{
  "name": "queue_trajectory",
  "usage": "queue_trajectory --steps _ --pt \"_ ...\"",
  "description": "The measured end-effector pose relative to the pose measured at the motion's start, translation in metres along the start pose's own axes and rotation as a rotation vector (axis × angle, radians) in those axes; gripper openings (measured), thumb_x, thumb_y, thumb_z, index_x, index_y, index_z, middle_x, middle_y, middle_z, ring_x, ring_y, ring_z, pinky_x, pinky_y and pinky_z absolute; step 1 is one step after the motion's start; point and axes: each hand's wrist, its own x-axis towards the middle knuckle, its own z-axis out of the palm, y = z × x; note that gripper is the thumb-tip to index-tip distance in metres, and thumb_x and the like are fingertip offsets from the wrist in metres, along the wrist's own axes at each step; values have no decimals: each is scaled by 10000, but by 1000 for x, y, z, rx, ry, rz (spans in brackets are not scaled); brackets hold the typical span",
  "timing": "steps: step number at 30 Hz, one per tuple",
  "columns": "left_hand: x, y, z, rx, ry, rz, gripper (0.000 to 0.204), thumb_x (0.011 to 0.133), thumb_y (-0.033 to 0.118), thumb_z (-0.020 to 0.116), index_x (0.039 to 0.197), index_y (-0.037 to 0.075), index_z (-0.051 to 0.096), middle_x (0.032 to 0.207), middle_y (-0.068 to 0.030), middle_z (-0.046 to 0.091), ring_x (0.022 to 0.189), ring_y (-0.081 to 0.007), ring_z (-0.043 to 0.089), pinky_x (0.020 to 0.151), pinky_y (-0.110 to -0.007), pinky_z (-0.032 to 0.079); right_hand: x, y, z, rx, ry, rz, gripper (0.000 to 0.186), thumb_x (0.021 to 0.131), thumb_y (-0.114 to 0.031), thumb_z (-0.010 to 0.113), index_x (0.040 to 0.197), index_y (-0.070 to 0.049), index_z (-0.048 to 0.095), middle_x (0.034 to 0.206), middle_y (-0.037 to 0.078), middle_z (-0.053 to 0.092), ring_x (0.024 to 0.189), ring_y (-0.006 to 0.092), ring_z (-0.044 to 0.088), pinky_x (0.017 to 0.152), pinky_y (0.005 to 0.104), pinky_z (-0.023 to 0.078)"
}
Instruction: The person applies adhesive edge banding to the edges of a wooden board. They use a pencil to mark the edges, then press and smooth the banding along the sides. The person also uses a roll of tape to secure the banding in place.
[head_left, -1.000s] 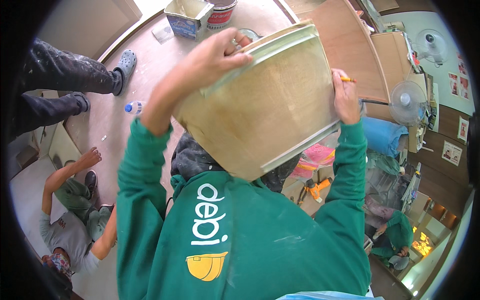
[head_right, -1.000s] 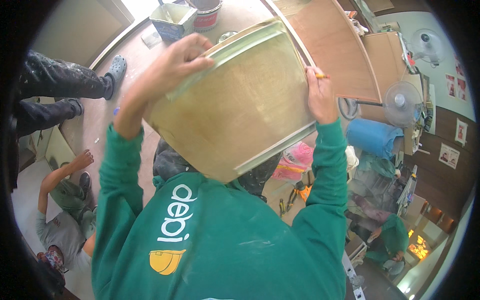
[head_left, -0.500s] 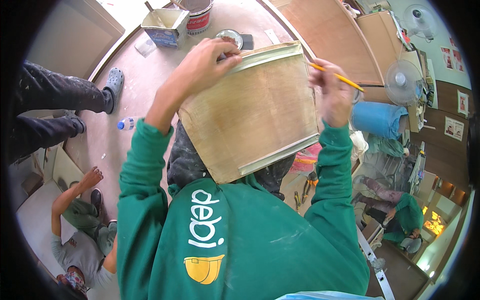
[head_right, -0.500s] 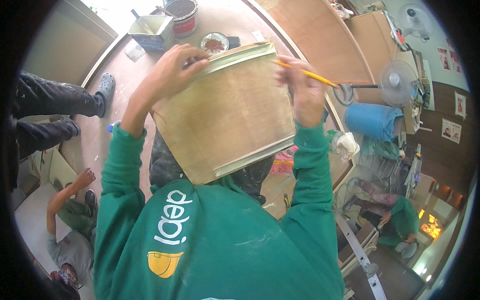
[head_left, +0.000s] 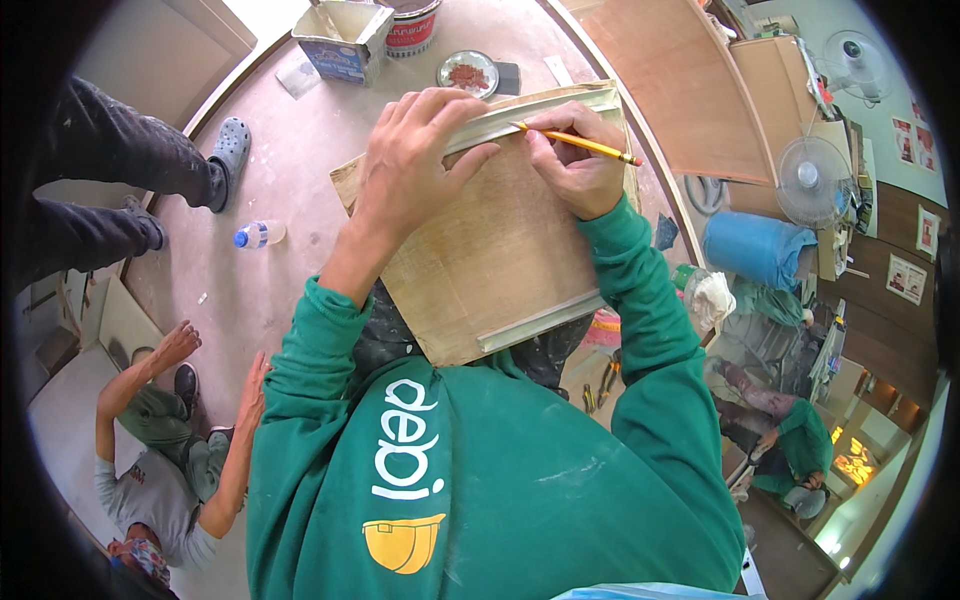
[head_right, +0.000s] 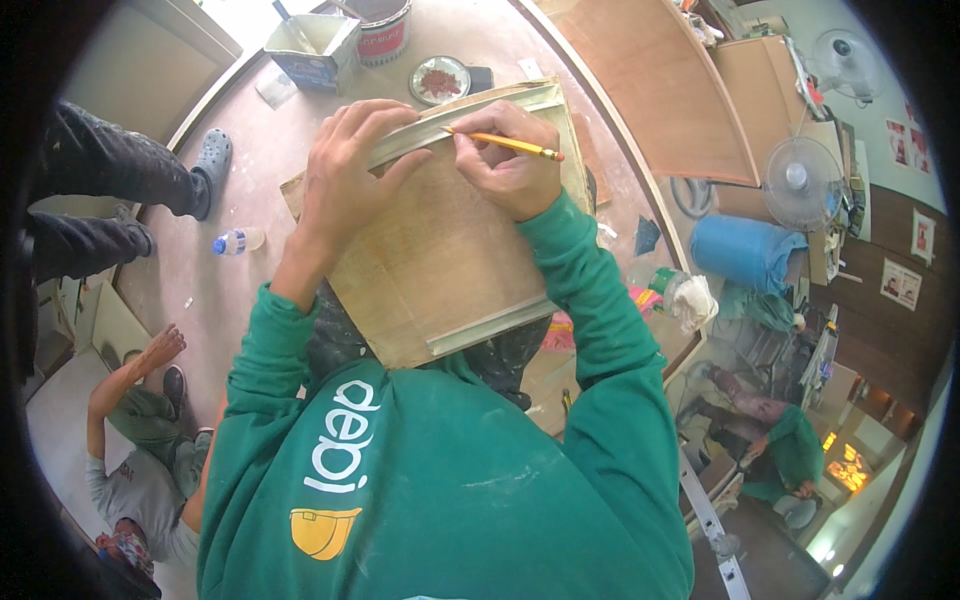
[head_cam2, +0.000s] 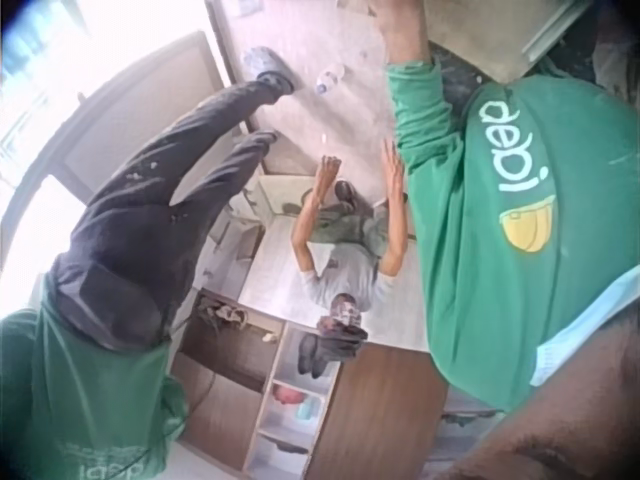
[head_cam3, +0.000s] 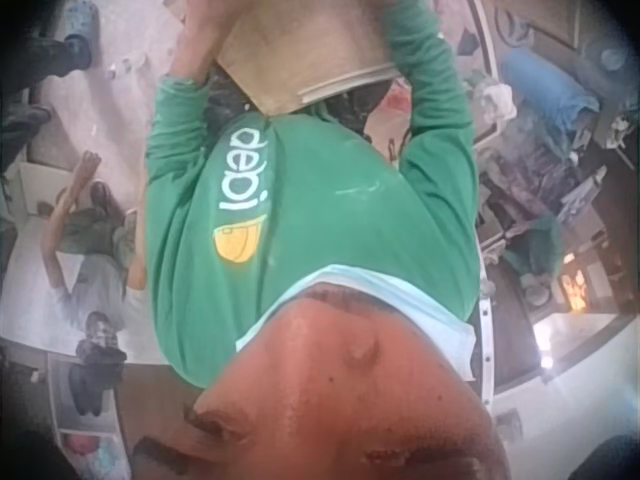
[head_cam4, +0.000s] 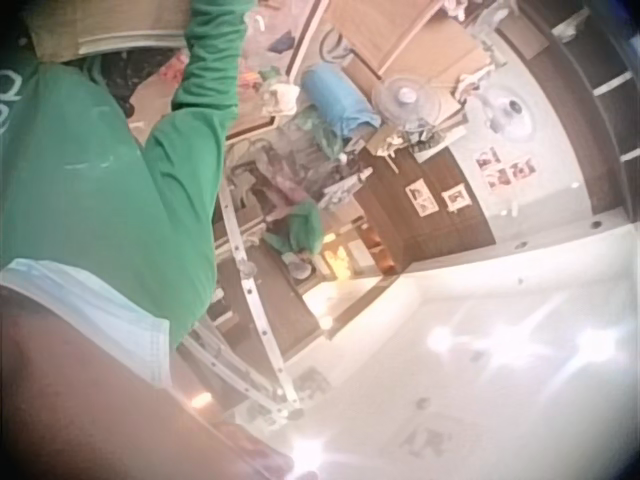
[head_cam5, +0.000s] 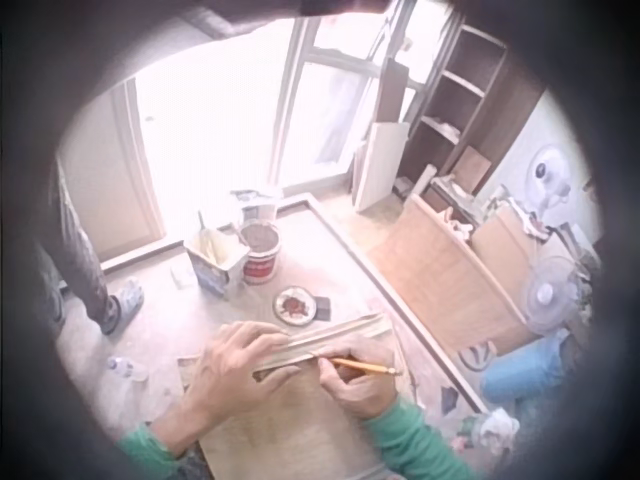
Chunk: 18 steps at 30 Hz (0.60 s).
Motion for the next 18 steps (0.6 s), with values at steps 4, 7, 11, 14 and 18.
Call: queue_trajectory --steps 4,7,11,14,18 --pt "-1 -1 0 35 -39 75 241 874 179 846 1108 141 798 1168 -8 739 1100 -257 672 929 -421 528 2 2 2 68 25 97 120 850 22 763 956 -33 771 907 69 764 789 153 715 683 289 562" --pt "0 -3 3 26 -27 75 186 876 170 842 1059 147 817 1152 0 745 1097 -249 669 922 -411 526 2 6 2 24 16 99 124 855 22 764 968 -30 775 927 77 769 815 154 730 702 298 580" --pt "1 -2 2 5 -25 56 197 862 158 851 1058 146 833 1142 -2 756 1074 -254 676 919 -411 536 3 9 4 41 34 93 131 853 20 770 974 -29 776 922 80 772 827 167 741 715 305 590" --pt "1 -1 1 3 -25 48 211 852 125 855 1063 140 847 1148 -14 766 1041 -261 684 915 -409 558 3 11 5 -2 32 71 143 842 18 777 976 -29 777 919 88 774 825 186 745 719 304 589" --pt "1 -3 2 -3 -25 49 188 858 161 856 1045 147 840 1152 0 757 1061 -248 677 914 -404 534 5 9 5 -50 28 6 150 830 16 780 972 -32 782 917 94 773 824 203 743 723 308 589"
